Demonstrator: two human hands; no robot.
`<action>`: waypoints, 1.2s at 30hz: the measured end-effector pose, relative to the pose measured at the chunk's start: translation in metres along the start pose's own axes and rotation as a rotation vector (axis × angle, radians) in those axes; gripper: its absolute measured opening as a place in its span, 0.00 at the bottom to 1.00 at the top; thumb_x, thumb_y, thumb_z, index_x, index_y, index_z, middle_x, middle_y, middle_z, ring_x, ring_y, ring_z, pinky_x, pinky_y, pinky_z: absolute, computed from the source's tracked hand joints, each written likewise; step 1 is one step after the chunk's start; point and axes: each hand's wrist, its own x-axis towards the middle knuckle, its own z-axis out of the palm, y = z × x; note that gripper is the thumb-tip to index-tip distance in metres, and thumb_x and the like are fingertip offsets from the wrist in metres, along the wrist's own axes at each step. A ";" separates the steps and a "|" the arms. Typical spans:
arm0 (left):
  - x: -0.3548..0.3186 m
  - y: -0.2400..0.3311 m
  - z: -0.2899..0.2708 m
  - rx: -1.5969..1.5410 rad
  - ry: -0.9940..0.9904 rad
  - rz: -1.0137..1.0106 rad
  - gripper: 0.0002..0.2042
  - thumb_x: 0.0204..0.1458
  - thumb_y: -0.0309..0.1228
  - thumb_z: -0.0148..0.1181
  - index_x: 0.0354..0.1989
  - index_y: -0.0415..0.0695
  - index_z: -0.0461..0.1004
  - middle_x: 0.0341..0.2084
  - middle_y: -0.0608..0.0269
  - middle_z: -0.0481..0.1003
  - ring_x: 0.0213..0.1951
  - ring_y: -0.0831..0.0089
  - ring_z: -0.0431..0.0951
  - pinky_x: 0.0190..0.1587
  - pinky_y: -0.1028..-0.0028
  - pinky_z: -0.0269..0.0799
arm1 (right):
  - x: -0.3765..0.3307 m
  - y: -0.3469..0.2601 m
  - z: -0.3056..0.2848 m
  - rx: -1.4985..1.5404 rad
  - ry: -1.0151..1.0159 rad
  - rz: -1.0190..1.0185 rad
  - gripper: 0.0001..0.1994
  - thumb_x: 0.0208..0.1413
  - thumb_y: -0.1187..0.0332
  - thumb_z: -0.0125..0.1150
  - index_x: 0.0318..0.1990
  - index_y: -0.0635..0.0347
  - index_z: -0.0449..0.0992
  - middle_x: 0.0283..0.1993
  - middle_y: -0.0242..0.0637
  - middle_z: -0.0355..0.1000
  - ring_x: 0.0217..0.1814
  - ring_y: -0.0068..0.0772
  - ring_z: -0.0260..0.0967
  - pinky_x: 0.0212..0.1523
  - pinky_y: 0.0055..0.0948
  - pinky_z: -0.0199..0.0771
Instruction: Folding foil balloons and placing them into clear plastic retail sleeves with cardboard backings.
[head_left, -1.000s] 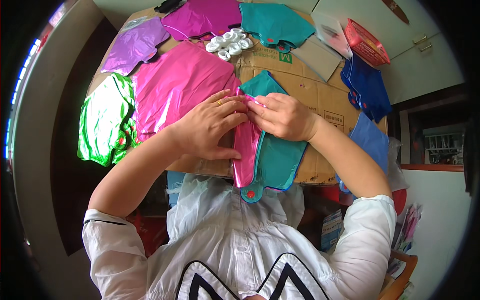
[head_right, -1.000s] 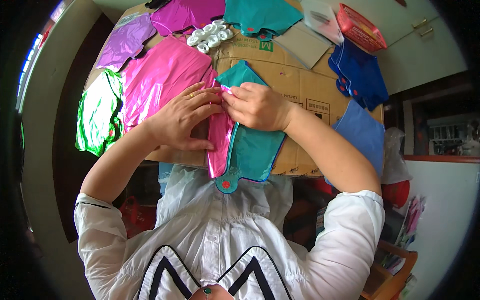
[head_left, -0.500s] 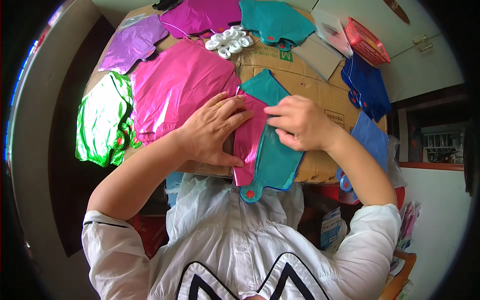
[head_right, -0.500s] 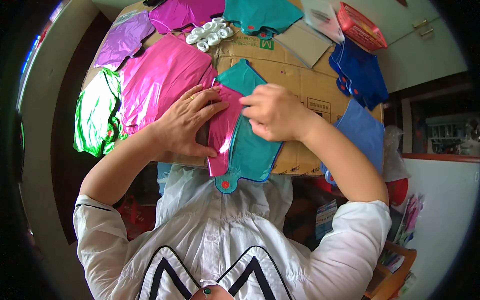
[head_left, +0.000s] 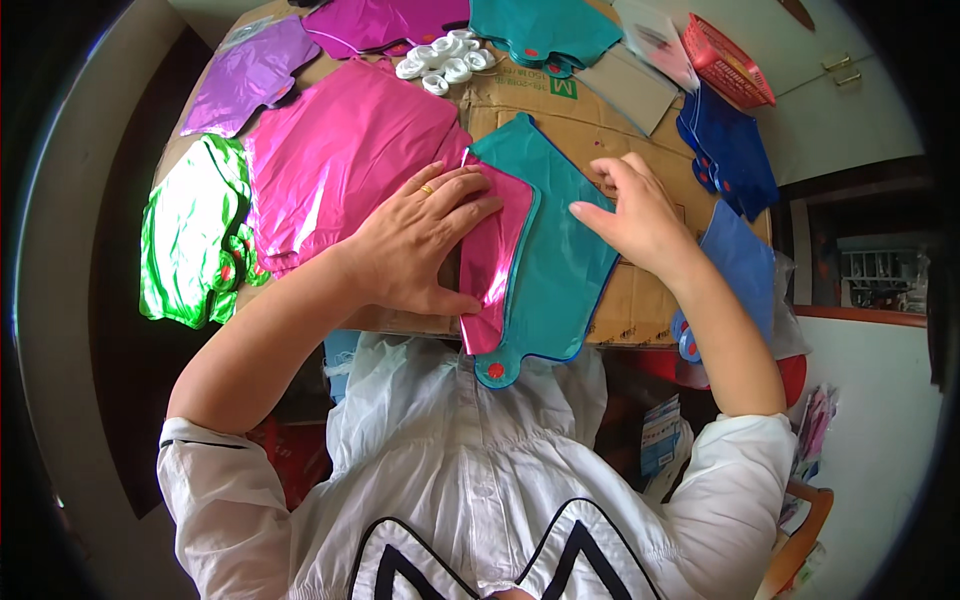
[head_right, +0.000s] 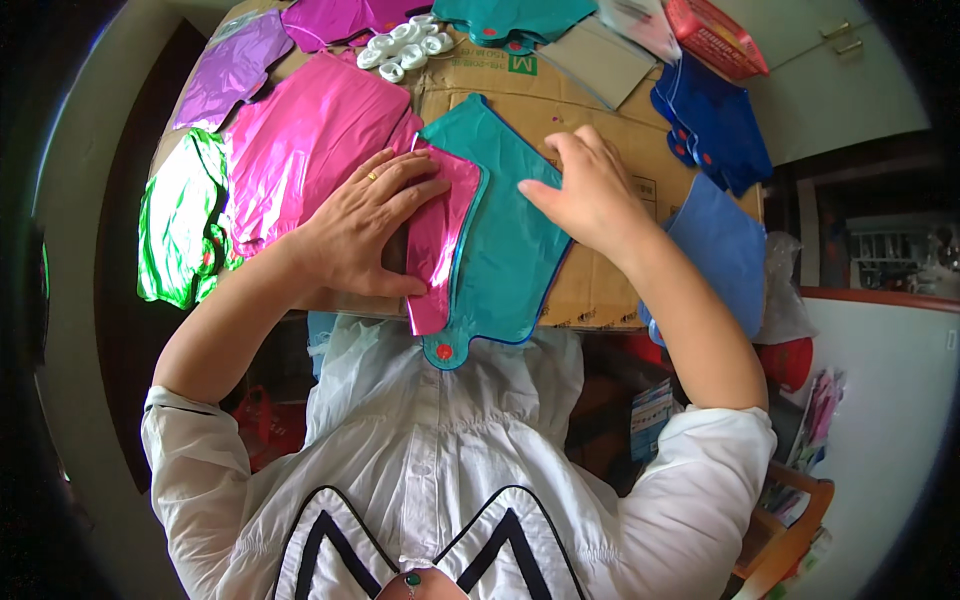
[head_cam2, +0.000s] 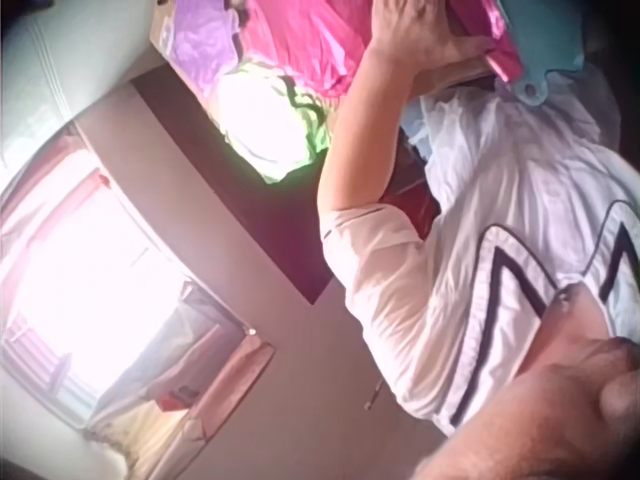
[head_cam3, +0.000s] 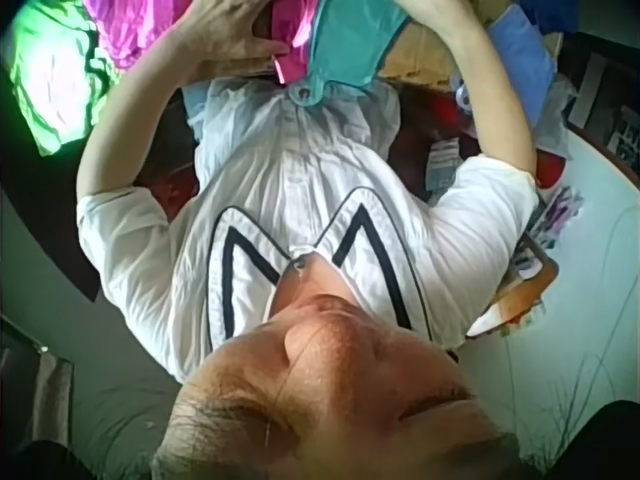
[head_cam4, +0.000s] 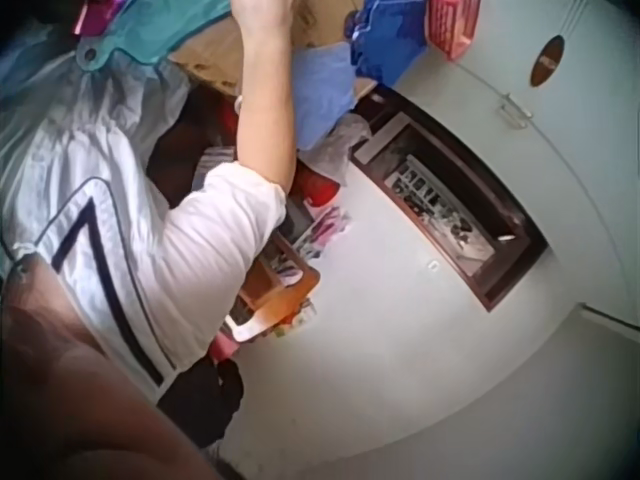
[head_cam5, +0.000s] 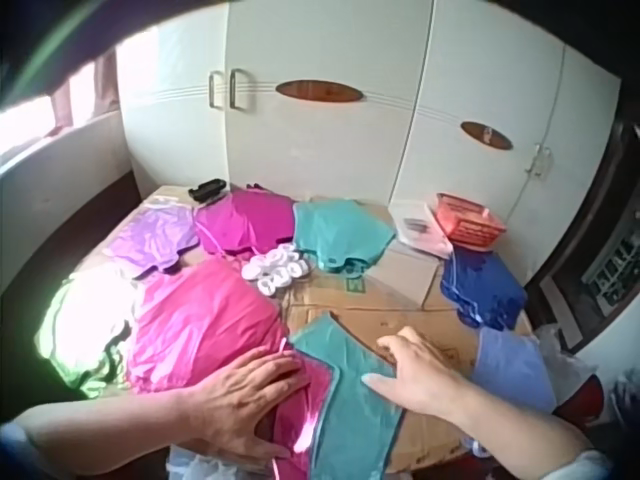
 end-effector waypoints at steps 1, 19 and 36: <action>0.000 0.000 0.000 -0.001 -0.003 0.002 0.49 0.34 0.56 0.69 0.64 0.41 0.59 0.61 0.49 0.59 0.67 0.54 0.56 0.69 0.52 0.47 | 0.003 -0.001 0.002 -0.025 0.016 -0.014 0.25 0.47 0.59 0.69 0.48 0.67 0.71 0.46 0.47 0.69 0.51 0.47 0.67 0.55 0.39 0.67; 0.002 0.000 -0.002 0.028 -0.043 0.007 0.50 0.37 0.59 0.66 0.67 0.41 0.57 0.63 0.49 0.58 0.69 0.53 0.52 0.70 0.52 0.44 | 0.014 -0.014 -0.006 -0.046 -0.036 0.071 0.23 0.47 0.60 0.70 0.46 0.66 0.70 0.44 0.44 0.68 0.44 0.39 0.68 0.47 0.36 0.70; 0.003 0.000 -0.002 0.065 -0.057 0.010 0.50 0.37 0.61 0.64 0.67 0.42 0.58 0.63 0.49 0.58 0.69 0.52 0.51 0.70 0.51 0.43 | 0.103 -0.045 0.008 -0.269 -0.072 0.185 0.28 0.49 0.44 0.63 0.38 0.68 0.78 0.39 0.53 0.77 0.43 0.49 0.76 0.44 0.41 0.75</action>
